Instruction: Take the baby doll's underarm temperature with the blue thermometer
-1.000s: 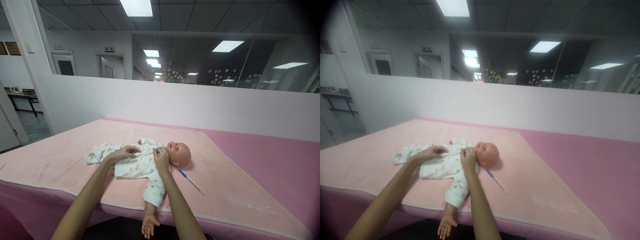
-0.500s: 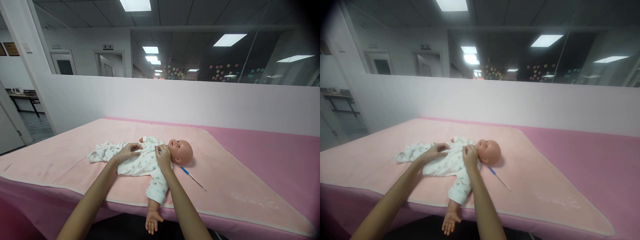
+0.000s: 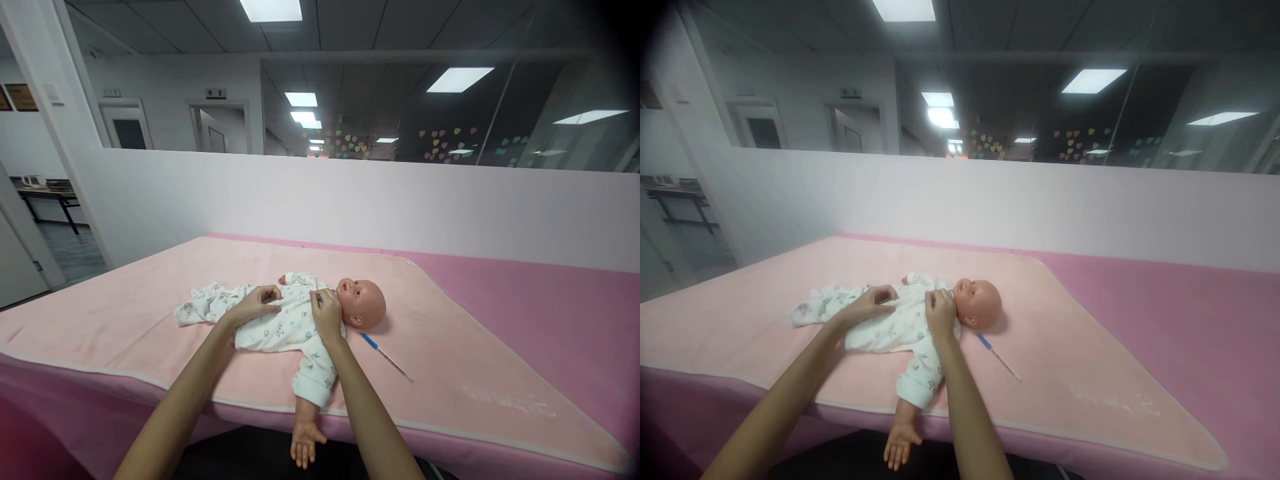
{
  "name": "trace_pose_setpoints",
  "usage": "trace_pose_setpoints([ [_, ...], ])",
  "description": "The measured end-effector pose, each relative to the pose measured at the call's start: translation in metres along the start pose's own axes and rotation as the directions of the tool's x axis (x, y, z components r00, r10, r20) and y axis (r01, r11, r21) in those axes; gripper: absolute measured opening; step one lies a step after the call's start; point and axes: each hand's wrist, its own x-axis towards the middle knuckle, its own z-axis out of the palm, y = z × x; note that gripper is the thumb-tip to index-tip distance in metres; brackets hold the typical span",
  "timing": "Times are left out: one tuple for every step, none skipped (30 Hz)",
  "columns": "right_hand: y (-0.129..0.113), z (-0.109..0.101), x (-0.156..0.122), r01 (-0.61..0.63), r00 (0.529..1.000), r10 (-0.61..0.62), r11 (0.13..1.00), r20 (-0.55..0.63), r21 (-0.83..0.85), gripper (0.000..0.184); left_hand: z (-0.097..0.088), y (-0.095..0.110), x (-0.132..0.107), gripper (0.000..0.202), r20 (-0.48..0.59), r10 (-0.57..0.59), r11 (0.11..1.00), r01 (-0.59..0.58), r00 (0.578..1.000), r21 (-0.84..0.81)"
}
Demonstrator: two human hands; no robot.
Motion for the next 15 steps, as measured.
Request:
trace_pose_setpoints([
  [-0.0001,0.0,0.0001,-0.002,1.0,0.002,1.0,-0.002,-0.001,0.027,0.0002,-0.0009,0.0003,0.021,-0.004,-0.004,1.0,0.004,1.0,0.001],
  [-0.0001,-0.0001,0.0001,-0.003,1.0,0.003,1.0,-0.001,-0.001,0.027,0.0004,-0.0017,0.0006,0.022,-0.008,-0.008,1.0,0.008,1.0,0.004],
  [-0.0001,-0.0001,0.0002,-0.005,1.0,0.005,1.0,-0.001,0.0,0.027,0.0005,-0.0023,0.0009,0.023,-0.011,-0.009,1.0,0.009,1.0,0.005],
  [0.0,-0.0002,0.0003,-0.007,1.0,0.007,1.0,0.0,0.002,0.027,0.0006,-0.0027,0.001,0.023,-0.011,-0.005,1.0,0.005,1.0,0.004],
  [0.0001,-0.0003,0.0004,-0.008,1.0,0.008,1.0,0.001,0.002,0.027,0.0006,-0.0028,0.0011,0.022,-0.01,0.003,1.0,-0.003,1.0,0.002],
  [0.0003,-0.0003,0.0005,-0.008,1.0,0.008,1.0,0.002,0.001,0.026,0.0006,-0.0026,0.0012,0.022,-0.009,0.012,1.0,-0.012,1.0,-0.001],
  [0.0006,-0.0002,0.0006,-0.007,1.0,0.007,1.0,0.002,-0.001,0.026,0.0005,-0.0023,0.0011,0.021,-0.006,0.019,1.0,-0.019,1.0,-0.003],
  [0.001,-0.0001,0.0007,-0.005,1.0,0.005,1.0,0.001,-0.005,0.027,0.0005,-0.0018,0.001,0.021,-0.005,0.023,1.0,-0.023,1.0,-0.005],
  [0.0013,0.0001,0.0007,-0.002,1.0,0.002,1.0,0.0,-0.008,0.027,0.0004,-0.0013,0.001,0.021,-0.007,0.022,1.0,-0.022,1.0,-0.005],
  [0.0016,0.0003,0.0007,0.003,1.0,-0.003,1.0,-0.001,-0.011,0.027,0.0004,-0.001,0.0009,0.021,-0.009,0.018,1.0,-0.018,1.0,-0.004],
  [0.0019,0.0006,0.0006,0.007,1.0,-0.007,1.0,-0.004,-0.012,0.027,0.0004,-0.0008,0.001,0.021,-0.011,0.015,1.0,-0.015,1.0,-0.005],
  [0.0021,0.0009,0.0005,0.011,1.0,-0.011,1.0,-0.006,-0.012,0.027,0.0004,-0.0008,0.0011,0.021,-0.014,0.012,1.0,-0.013,1.0,-0.008],
  [0.0022,0.0011,0.0004,0.013,1.0,-0.013,1.0,-0.007,-0.011,0.027,0.0005,-0.001,0.0012,0.02,-0.018,0.011,1.0,-0.011,1.0,-0.013],
  [0.0022,0.0013,0.0003,0.013,1.0,-0.013,1.0,-0.007,-0.008,0.027,0.0005,-0.0013,0.0013,0.02,-0.022,0.01,1.0,-0.01,1.0,-0.02],
  [0.0021,0.0013,0.0002,0.011,1.0,-0.012,1.0,-0.006,-0.006,0.027,0.0005,-0.0016,0.0014,0.02,-0.024,0.008,1.0,-0.008,1.0,-0.029],
])
